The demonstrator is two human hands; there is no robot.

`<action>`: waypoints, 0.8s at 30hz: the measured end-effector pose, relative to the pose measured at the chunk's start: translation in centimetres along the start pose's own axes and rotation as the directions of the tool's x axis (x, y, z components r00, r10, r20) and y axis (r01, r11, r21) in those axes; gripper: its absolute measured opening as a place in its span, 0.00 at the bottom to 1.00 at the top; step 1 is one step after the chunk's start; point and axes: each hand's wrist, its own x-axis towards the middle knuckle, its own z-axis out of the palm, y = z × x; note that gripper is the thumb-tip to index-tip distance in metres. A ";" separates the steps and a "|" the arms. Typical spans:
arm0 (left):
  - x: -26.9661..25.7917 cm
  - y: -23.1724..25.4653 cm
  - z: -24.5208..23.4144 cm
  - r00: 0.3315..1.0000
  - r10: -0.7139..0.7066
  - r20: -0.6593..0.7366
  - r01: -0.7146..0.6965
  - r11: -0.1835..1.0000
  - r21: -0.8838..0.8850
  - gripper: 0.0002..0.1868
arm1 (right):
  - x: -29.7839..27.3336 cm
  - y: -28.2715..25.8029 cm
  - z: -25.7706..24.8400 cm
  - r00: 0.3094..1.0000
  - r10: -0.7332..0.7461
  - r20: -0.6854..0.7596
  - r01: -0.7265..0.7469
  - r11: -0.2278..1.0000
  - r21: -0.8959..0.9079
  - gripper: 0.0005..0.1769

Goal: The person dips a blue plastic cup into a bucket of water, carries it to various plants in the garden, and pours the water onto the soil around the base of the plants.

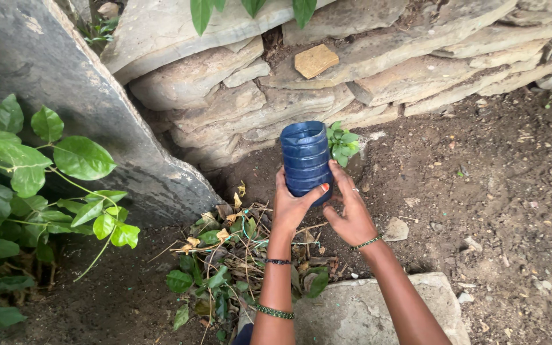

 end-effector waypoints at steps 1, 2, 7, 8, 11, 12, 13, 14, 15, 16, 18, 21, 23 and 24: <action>-0.3 0.0 0.1 1.000 0.012 -0.005 -0.012 1.000 -0.003 0.55 | -0.1 0.2 -0.1 1.000 0.015 -0.009 -0.015 1.000 -0.006 0.53; -0.4 0.1 0.2 1.000 0.026 -0.012 -0.026 1.000 -0.005 0.55 | -0.3 0.4 0.0 0.999 0.027 -0.016 -0.028 1.000 -0.009 0.52; -1.0 1.1 0.7 0.999 0.044 -0.002 -0.044 0.998 -0.040 0.56 | 0.0 1.5 -0.7 0.948 0.279 -0.153 -0.242 0.944 0.224 0.40; -1.2 1.4 0.6 0.999 0.040 -0.009 -0.041 0.998 -0.044 0.57 | 0.2 1.6 -1.3 0.892 0.424 -0.158 -0.365 0.881 0.300 0.35; -1.7 2.5 0.3 1.000 0.025 0.001 -0.025 0.999 -0.026 0.57 | 0.0 1.8 -5.0 0.818 0.504 -0.278 -0.430 0.856 0.287 0.19; -1.8 2.8 0.2 1.000 0.024 0.001 -0.024 1.000 -0.019 0.57 | -0.1 1.8 -6.4 0.798 0.507 -0.325 -0.467 0.862 0.198 0.16; -1.9 3.1 0.1 1.000 0.022 0.000 -0.022 1.000 -0.013 0.57 | -0.2 1.7 -7.7 0.779 0.505 -0.372 -0.504 0.857 0.108 0.13; -2.0 3.3 -0.1 1.000 0.018 0.001 -0.018 1.000 -0.006 0.57 | -0.5 1.7 -8.6 0.736 0.542 -0.406 -0.522 0.836 0.170 0.12; -2.2 3.3 -0.2 1.000 0.028 0.000 -0.028 1.000 -0.006 0.58 | -0.7 1.8 -9.4 0.690 0.579 -0.435 -0.534 0.812 0.233 0.10; -2.2 3.5 -0.2 0.999 0.040 0.001 -0.040 0.999 -0.007 0.58 | -0.6 1.9 -10.1 0.642 0.613 -0.461 -0.539 0.788 0.297 0.09; -1.9 3.6 -0.1 0.999 0.049 0.003 -0.049 0.999 -0.007 0.59 | -0.6 2.8 -10.7 0.617 0.639 -0.459 -0.546 0.768 0.335 0.08; -1.6 3.5 -0.1 1.000 0.015 0.003 -0.015 1.000 0.022 0.59 | -0.7 5.7 -11.0 0.633 0.621 -0.462 -0.516 0.783 0.347 0.07; -1.0 3.3 -0.1 1.000 -0.032 -0.002 0.032 0.997 0.071 0.60 | -0.4 8.0 -11.0 0.658 0.594 -0.463 -0.510 0.804 0.305 0.07; -0.7 3.2 0.0 1.000 -0.021 0.005 0.021 0.999 0.048 0.60 | 0.1 9.0 -11.0 0.673 0.580 -0.459 -0.520 0.812 0.265 0.07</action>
